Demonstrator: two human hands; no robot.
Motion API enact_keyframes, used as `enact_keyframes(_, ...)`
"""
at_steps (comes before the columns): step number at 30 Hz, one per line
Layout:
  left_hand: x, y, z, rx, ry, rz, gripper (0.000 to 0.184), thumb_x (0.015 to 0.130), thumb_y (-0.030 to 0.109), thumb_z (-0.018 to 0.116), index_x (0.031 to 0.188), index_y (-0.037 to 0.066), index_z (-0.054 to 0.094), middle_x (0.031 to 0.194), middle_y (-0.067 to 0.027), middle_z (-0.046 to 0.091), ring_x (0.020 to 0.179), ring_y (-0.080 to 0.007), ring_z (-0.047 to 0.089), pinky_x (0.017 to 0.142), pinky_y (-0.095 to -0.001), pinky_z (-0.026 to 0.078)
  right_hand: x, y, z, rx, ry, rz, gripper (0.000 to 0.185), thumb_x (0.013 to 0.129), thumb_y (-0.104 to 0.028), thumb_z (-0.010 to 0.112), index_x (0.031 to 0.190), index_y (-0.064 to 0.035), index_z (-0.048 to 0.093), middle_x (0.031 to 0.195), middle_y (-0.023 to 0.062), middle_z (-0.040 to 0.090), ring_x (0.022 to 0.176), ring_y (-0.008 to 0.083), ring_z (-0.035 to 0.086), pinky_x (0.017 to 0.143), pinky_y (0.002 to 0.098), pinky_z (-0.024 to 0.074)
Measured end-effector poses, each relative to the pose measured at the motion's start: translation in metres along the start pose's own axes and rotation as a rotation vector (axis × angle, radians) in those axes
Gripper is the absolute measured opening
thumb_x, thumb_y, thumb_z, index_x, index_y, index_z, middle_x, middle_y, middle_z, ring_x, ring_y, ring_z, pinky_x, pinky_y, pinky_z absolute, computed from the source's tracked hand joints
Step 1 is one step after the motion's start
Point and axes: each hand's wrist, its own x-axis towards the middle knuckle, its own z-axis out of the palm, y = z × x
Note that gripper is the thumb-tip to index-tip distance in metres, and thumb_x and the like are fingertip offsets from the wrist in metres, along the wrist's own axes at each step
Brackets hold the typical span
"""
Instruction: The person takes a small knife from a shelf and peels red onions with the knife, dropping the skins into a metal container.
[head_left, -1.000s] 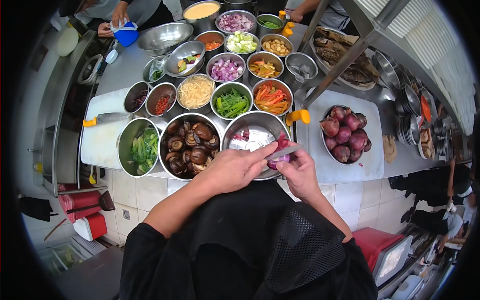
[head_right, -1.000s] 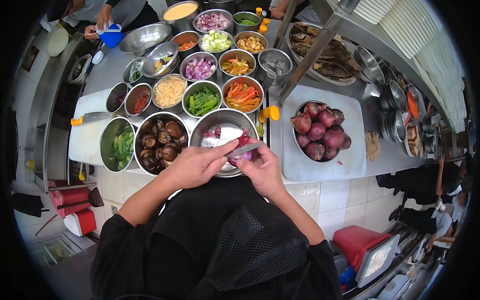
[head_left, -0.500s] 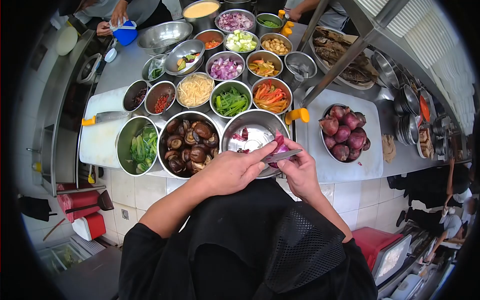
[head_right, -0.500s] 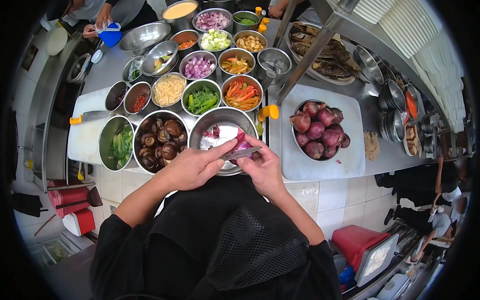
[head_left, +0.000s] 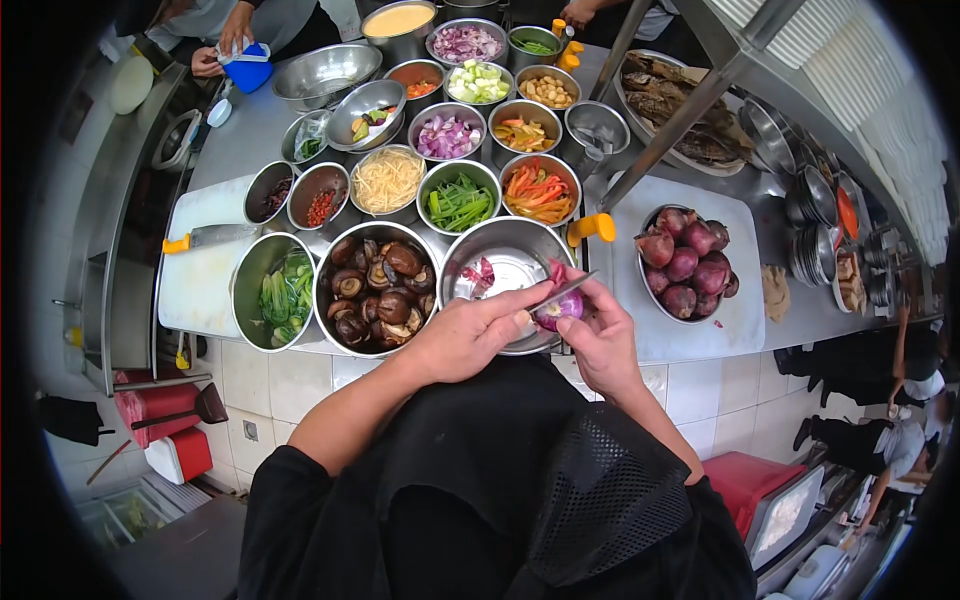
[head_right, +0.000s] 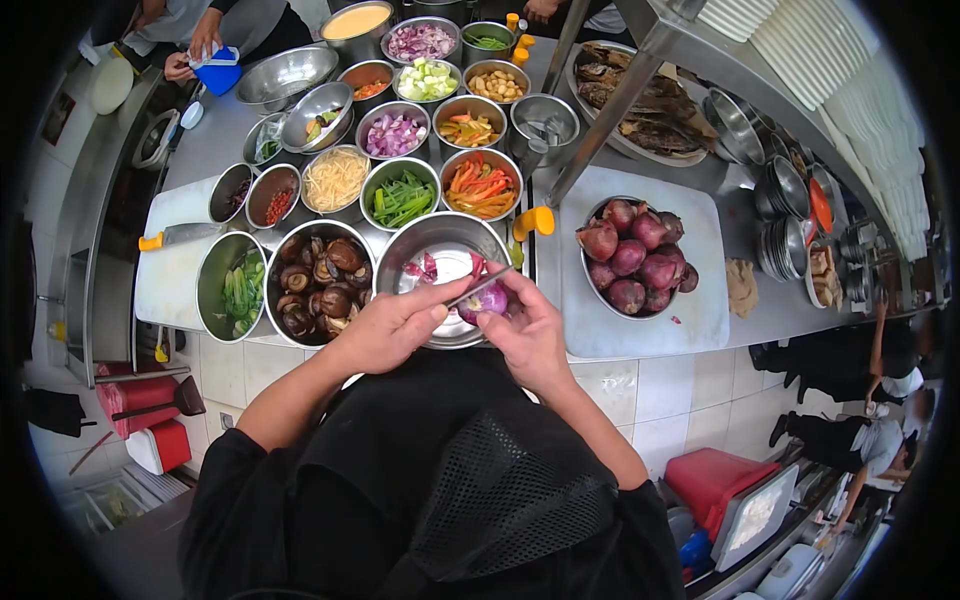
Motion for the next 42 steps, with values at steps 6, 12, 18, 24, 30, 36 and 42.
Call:
enact_keyframes(6, 0.003, -0.009, -0.012, -0.042, 0.036, -0.133, 0.044, 0.102, 0.030, 0.044, 0.144, 0.016, 0.047, 0.122, -0.0190, 0.064, 0.109, -0.0307, 0.065, 0.094, -0.0351, 0.048, -0.003, 0.003, -0.011, -0.058, -0.069, 0.027, 0.047, 0.084, 0.008, 0.059, 0.128, 0.0013, 0.043, 0.127, 0.0122, 0.053, 0.117, 0.0178, 0.054, 0.103, 0.0338, 0.0437)
enact_keyframes(12, 0.006, -0.004, -0.020, -0.119, 0.085, -0.211, 0.046, 0.102, 0.025, 0.044, 0.145, 0.009, 0.045, 0.094, -0.0031, 0.064, 0.074, -0.0076, 0.053, 0.071, -0.0242, 0.047, -0.002, 0.012, -0.015, 0.057, -0.053, -0.065, 0.045, 0.083, 0.005, 0.060, 0.125, -0.0033, 0.045, 0.130, 0.0163, 0.053, 0.117, 0.0235, 0.056, 0.101, 0.0383, 0.0467)
enact_keyframes(18, -0.001, 0.016, -0.009, -0.036, -0.031, -0.223, 0.053, 0.100, 0.024, 0.047, 0.149, 0.009, 0.036, 0.089, -0.0102, 0.065, 0.072, -0.0186, 0.061, 0.070, -0.0302, 0.049, -0.002, 0.006, -0.014, 0.291, 0.026, 0.145, 0.045, 0.089, 0.000, 0.061, 0.129, -0.0069, 0.041, 0.123, 0.0105, 0.053, 0.113, 0.0196, 0.056, 0.096, 0.0388, 0.0505)
enact_keyframes(24, 0.003, 0.018, -0.002, 0.192, -0.010, -0.038, 0.049, 0.098, 0.022, 0.048, 0.146, 0.015, 0.043, 0.104, -0.0241, 0.066, 0.088, -0.0387, 0.068, 0.078, -0.0399, 0.052, -0.001, 0.009, -0.010, 0.184, 0.028, 0.051, 0.046, 0.087, 0.002, 0.064, 0.128, -0.0030, 0.043, 0.122, 0.0093, 0.052, 0.114, 0.0186, 0.056, 0.094, 0.0362, 0.0518)
enact_keyframes(30, 0.002, 0.019, -0.013, -0.021, -0.003, -0.153, 0.043, 0.099, 0.019, 0.046, 0.142, 0.013, 0.049, 0.089, -0.0111, 0.066, 0.073, -0.0199, 0.064, 0.072, -0.0327, 0.051, -0.002, 0.014, -0.015, 0.147, -0.010, 0.024, 0.046, 0.086, 0.001, 0.066, 0.127, -0.0015, 0.044, 0.121, 0.0090, 0.052, 0.111, 0.0183, 0.057, 0.096, 0.0370, 0.0520)
enact_keyframes(36, 0.006, -0.007, -0.020, -0.113, 0.034, -0.227, 0.046, 0.102, 0.031, 0.043, 0.144, 0.013, 0.046, 0.111, -0.0179, 0.067, 0.100, -0.0296, 0.066, 0.091, -0.0360, 0.048, -0.006, 0.000, -0.011, 0.301, -0.165, 0.090, 0.049, 0.090, -0.009, 0.062, 0.134, -0.0053, 0.041, 0.139, 0.0163, 0.047, 0.115, 0.0332, 0.060, 0.094, 0.0430, 0.0549)
enact_keyframes(42, 0.004, 0.020, -0.022, -0.276, -0.074, -0.389, 0.049, 0.105, 0.031, 0.039, 0.147, 0.007, 0.038, 0.073, -0.0038, 0.057, 0.061, -0.0110, 0.055, 0.059, -0.0260, 0.047, -0.003, -0.004, -0.010, 0.331, -0.113, 0.109, 0.044, 0.093, -0.009, 0.058, 0.134, -0.0067, 0.039, 0.135, 0.0193, 0.050, 0.117, 0.0365, 0.059, 0.097, 0.0437, 0.0535)
